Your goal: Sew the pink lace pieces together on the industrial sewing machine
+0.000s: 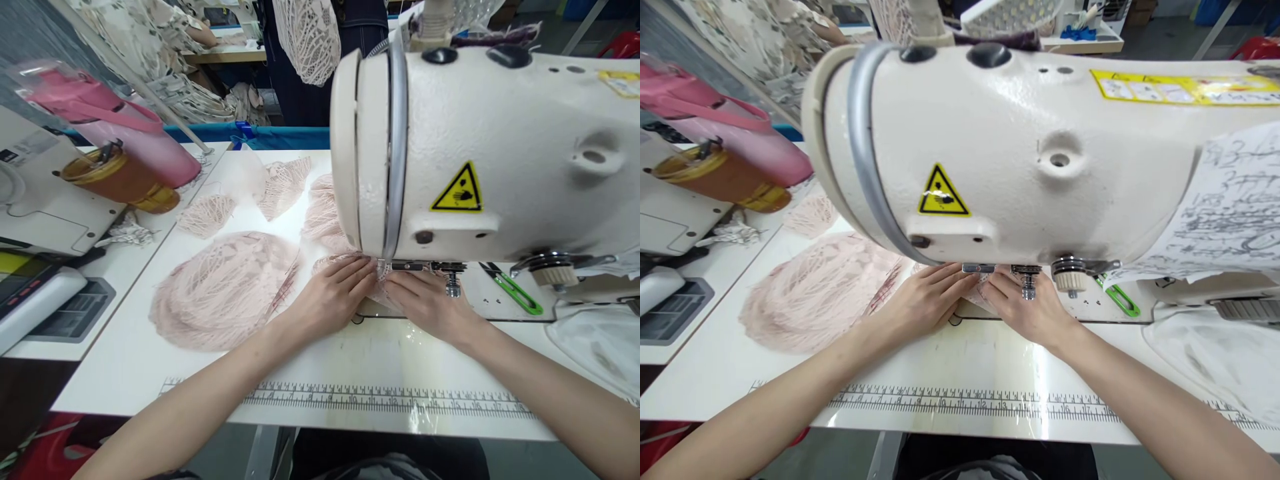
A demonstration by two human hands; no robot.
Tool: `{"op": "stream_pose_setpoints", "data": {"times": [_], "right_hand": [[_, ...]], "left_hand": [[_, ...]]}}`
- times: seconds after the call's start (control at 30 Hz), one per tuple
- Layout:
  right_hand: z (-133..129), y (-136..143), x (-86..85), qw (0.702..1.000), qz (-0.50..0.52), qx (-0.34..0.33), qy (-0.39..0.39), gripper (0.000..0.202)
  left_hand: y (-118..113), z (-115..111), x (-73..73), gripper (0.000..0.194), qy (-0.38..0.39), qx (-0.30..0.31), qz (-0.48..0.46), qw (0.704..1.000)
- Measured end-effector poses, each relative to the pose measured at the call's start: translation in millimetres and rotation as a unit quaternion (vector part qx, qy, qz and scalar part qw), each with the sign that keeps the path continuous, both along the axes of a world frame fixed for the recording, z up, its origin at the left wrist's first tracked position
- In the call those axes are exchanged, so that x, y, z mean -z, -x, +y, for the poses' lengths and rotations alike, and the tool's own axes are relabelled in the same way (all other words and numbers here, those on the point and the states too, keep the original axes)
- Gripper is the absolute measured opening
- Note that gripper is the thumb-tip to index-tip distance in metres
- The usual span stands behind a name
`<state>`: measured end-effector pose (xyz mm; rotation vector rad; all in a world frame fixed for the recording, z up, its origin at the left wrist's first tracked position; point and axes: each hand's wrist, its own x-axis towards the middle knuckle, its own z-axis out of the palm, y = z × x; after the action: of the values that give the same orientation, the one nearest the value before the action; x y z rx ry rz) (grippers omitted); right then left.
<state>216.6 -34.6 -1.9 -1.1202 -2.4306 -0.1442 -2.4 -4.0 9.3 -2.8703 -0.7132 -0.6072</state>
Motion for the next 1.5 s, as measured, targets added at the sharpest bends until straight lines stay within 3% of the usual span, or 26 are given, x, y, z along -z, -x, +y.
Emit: {"op": "stream_pose_setpoints", "data": {"times": [0.13,0.23,0.37,0.57,0.9,1.03,1.33,1.5], "right_hand": [[-2.0,-0.7,2.9,0.998,0.02,-0.057,0.02,0.016],[-6.3,-3.2,2.9,0.993,0.056,-0.097,0.032,0.014],[-10.8,-3.1,-1.7,0.992,0.065,-0.111,0.019,0.008],[-11.3,2.6,-7.6,0.992,0.047,-0.116,-0.03,0.002],[-9.6,-0.1,-6.1,0.989,0.075,-0.122,-0.02,0.014],[-8.0,1.7,-7.5,0.987,0.08,-0.136,-0.027,0.007],[-8.3,-2.8,-7.7,0.974,0.117,-0.192,-0.016,0.013],[-9.2,-3.7,-4.7,0.981,0.083,-0.174,-0.03,0.013]], "left_hand": [[-2.4,-9.4,-4.2,0.024,0.063,-0.063,-0.032,0.996],[-1.1,-13.2,-7.2,0.009,0.083,-0.056,-0.033,0.994],[0.4,-13.2,-8.9,0.016,0.005,-0.001,-0.045,0.999],[-0.5,-13.2,-9.2,0.025,-0.076,0.023,-0.055,0.995],[-3.3,-15.0,-11.9,0.024,-0.178,0.046,-0.085,0.979],[-2.1,-14.1,-9.6,0.027,-0.177,0.049,-0.084,0.979],[0.3,-13.8,-8.6,0.027,-0.181,0.058,-0.069,0.979],[0.2,-13.8,-3.5,0.013,-0.077,0.048,-0.038,0.995]]}}
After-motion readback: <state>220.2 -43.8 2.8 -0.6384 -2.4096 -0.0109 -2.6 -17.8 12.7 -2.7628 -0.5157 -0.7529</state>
